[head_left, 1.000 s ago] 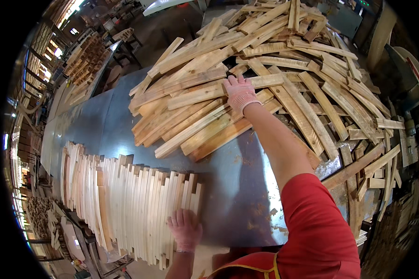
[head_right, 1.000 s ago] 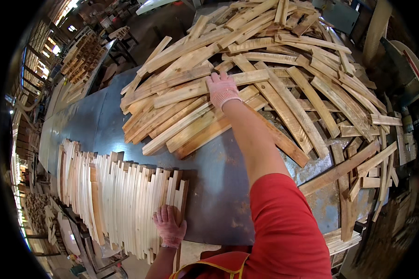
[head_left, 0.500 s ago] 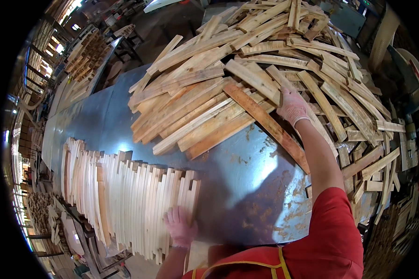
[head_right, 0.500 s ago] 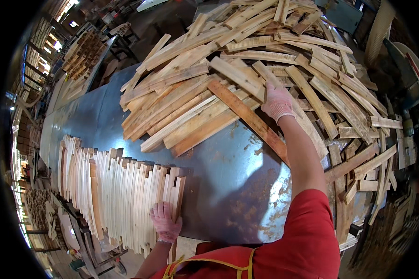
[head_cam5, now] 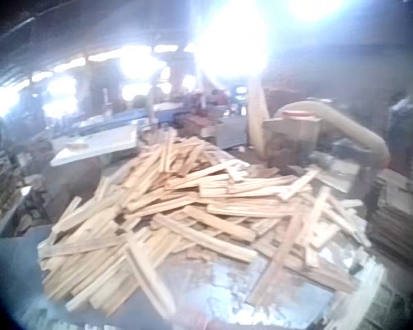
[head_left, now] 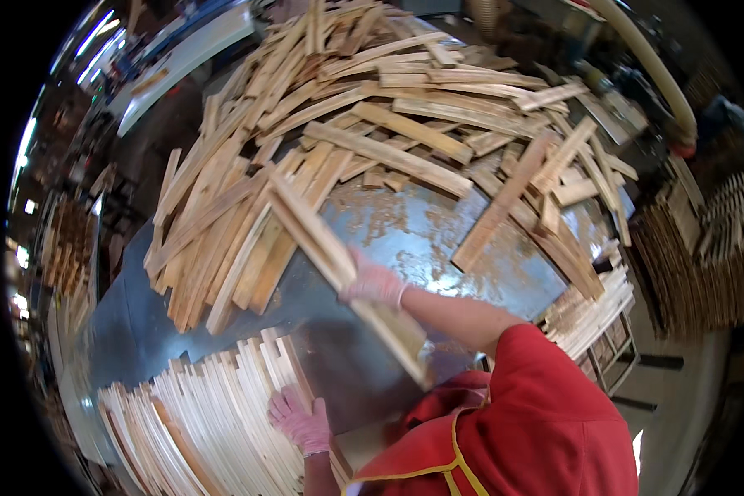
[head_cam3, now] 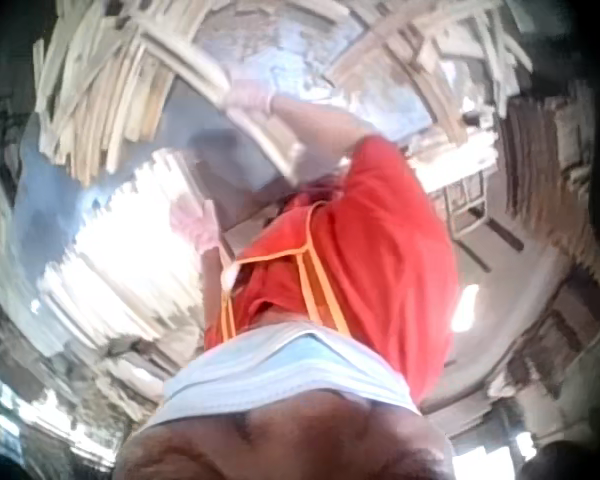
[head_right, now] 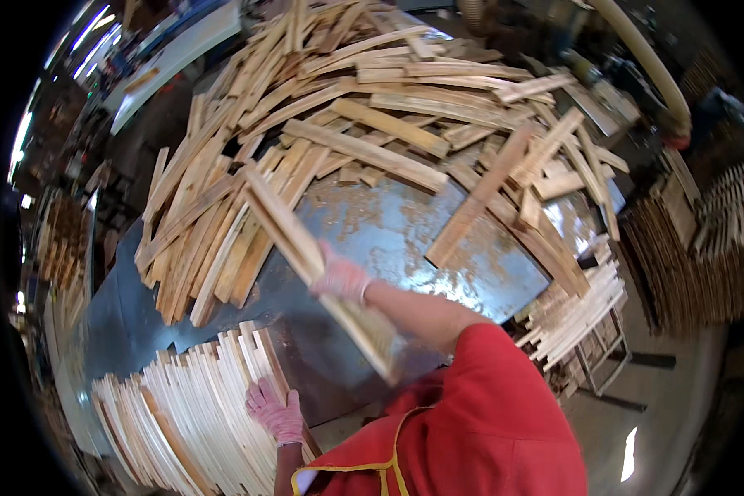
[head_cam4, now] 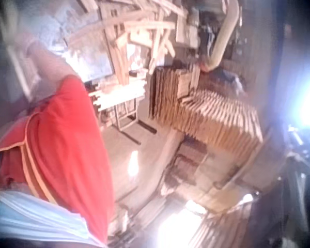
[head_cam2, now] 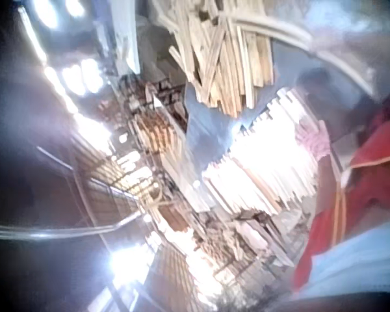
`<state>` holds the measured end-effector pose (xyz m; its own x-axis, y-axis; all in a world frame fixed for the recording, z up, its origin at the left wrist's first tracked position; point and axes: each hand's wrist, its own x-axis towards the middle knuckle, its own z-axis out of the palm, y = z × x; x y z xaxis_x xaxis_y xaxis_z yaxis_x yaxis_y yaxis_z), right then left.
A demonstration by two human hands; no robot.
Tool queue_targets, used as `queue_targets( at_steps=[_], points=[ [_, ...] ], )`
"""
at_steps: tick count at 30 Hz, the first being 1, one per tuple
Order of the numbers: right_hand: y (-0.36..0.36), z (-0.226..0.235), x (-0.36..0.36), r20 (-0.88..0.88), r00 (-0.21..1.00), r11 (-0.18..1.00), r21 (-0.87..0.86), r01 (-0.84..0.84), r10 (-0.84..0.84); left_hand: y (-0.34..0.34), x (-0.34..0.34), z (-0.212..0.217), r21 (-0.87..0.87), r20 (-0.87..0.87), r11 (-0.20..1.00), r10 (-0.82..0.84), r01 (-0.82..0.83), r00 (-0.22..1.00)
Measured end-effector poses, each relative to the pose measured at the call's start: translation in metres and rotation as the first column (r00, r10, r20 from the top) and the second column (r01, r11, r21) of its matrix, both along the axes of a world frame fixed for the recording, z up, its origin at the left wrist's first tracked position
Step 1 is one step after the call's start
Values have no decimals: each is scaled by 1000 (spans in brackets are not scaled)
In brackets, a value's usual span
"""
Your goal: The person repeatedly picks up thin wooden planks from a large pile on a metal table and places them into a neat, vertical stack. The person wears pink gloves and a red shirt with yellow straps. The camera is head-mounted, providing a first-person view of the hands and the work surface.
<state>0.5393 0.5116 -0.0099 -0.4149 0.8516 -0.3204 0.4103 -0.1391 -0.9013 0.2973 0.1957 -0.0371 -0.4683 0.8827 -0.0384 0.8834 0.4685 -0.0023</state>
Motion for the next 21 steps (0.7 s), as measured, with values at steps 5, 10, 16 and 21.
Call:
queue_targets(
  at_steps=[5, 10, 16, 21],
  points=[
    [-193, -6, -42, -163, 984, 944, -309, -115, 67, 4, -13, -12, 189, 334, 981, -15, -51, 942],
    [-245, -49, -76, -133, 750, 684, -331, -650, 648, 40, 32, 17, -84, 81, 993, -73, 80, 994],
    [-91, -9, 151, -88, 991, 979, 172, 110, -96, 27, 39, 2, -101, -33, 993, -56, 52, 998],
    [4, -23, 417, -60, 143, 110, 379, 919, -988, 29, 43, 2, -144, -47, 989, -23, 16, 999]
  ],
)
